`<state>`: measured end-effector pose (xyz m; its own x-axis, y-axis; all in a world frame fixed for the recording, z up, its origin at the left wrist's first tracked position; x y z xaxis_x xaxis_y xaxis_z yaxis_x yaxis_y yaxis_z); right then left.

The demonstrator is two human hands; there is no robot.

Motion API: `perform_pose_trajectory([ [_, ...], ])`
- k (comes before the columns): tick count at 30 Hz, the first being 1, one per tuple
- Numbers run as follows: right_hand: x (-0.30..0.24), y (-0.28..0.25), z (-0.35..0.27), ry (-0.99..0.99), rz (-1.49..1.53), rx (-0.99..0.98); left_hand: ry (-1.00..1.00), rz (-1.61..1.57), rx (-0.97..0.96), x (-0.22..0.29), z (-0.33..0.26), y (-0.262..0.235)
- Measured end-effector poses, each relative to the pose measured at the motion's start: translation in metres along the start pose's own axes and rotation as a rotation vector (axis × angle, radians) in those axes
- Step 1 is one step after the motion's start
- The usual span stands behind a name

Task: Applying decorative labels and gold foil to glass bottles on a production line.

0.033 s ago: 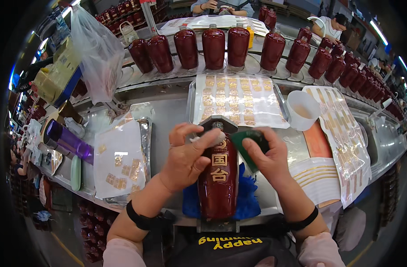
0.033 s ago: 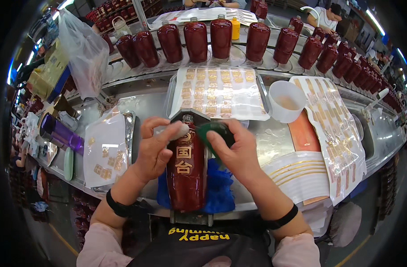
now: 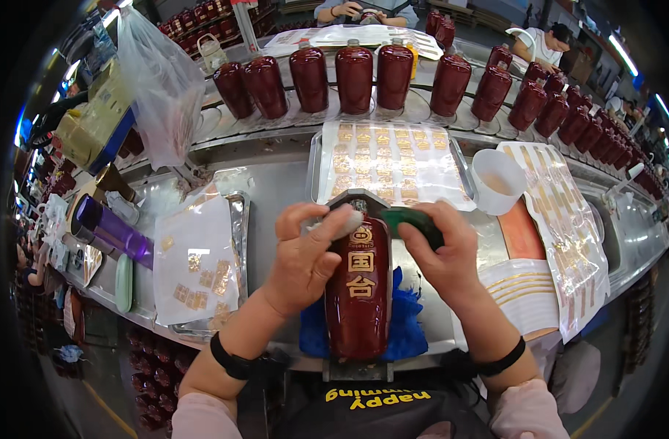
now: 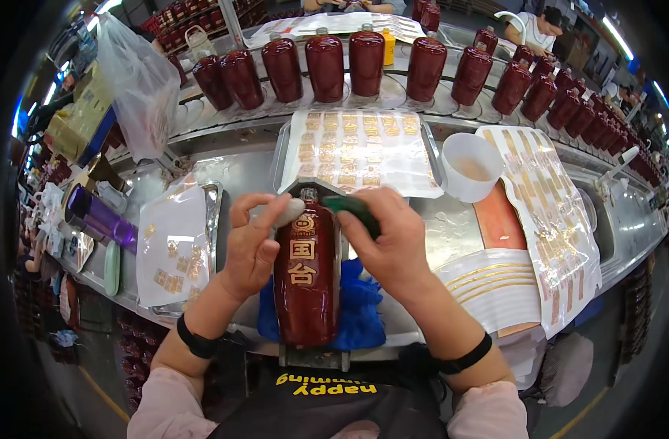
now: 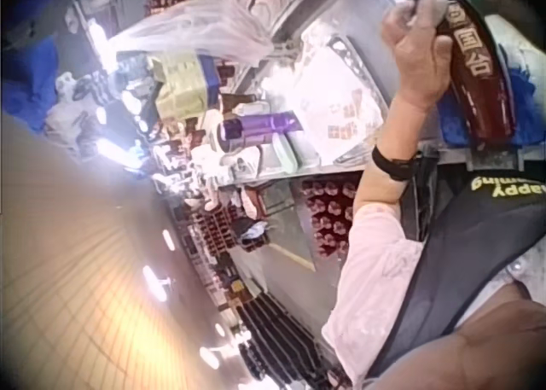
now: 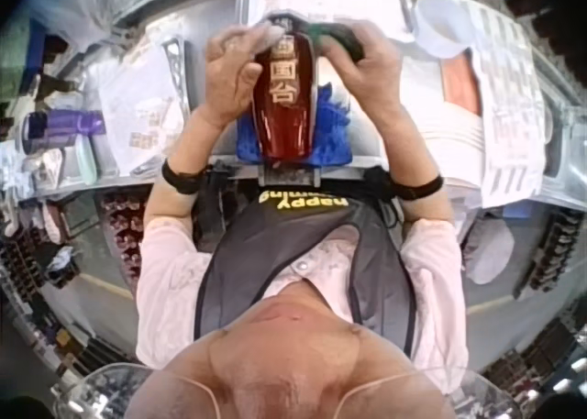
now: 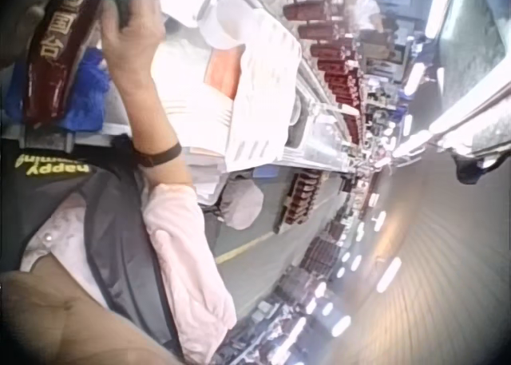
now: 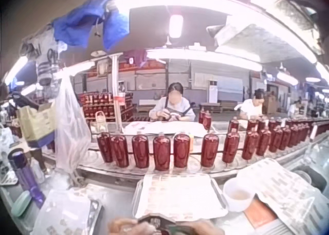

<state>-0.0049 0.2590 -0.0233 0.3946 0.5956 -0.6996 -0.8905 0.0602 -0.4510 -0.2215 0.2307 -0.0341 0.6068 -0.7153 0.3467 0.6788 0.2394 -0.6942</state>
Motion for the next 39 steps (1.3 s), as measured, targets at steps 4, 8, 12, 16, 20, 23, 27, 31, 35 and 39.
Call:
perform_pose_trajectory([
  [4, -0.058, -0.005, 0.022, -0.424, -0.142, -0.429, -0.288, -0.094, 0.103, 0.004, -0.029, 0.001],
  [8, -0.024, 0.007, 0.062, -0.137, 0.0, -0.496, -0.323, -0.122, 0.122, 0.021, -0.044, 0.007],
  [12, -0.062, 0.016, 0.01, -0.65, -0.444, -0.51, -0.379, -0.198, 0.201, 0.023, -0.065, 0.004],
  [16, -0.064, 0.003, -0.005, -0.469, 0.287, -0.58, -0.374, -0.215, 0.179, 0.028, -0.065, 0.002],
  [20, -0.056, -0.002, -0.022, -0.409, -0.016, -0.352, -0.144, -0.051, 0.207, 0.029, -0.063, 0.001],
  [23, -0.047, 0.003, -0.031, 0.067, 0.293, -0.297, -0.098, -0.063, 0.124, 0.037, -0.045, 0.002],
  [27, -0.003, 0.023, -0.051, 0.541, 0.642, -0.084, -0.059, -0.039, 0.067, 0.034, -0.044, 0.008],
  [31, 0.011, 0.026, -0.069, 0.667, 0.843, -0.02, -0.082, -0.036, 0.09, 0.034, -0.047, 0.011],
  [35, -0.004, 0.019, -0.062, 0.658, 0.875, 0.083, -0.1, -0.031, 0.102, 0.035, -0.05, 0.005],
  [39, -0.024, 0.025, -0.052, 0.415, 0.443, -0.042, -0.021, 0.06, 0.097, 0.046, -0.054, 0.001],
])
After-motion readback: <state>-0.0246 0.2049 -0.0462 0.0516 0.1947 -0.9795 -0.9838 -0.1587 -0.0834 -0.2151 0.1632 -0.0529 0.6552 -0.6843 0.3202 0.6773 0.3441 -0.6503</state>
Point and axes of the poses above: each hand's wrist, its own z-axis towards the middle knuckle, its own y-axis out of the palm, x = y × z, the point moved 2 cm from there along z, towards the middle knuckle, and after that the axes turned 2 degrees about -x, right-handed, at the moved point
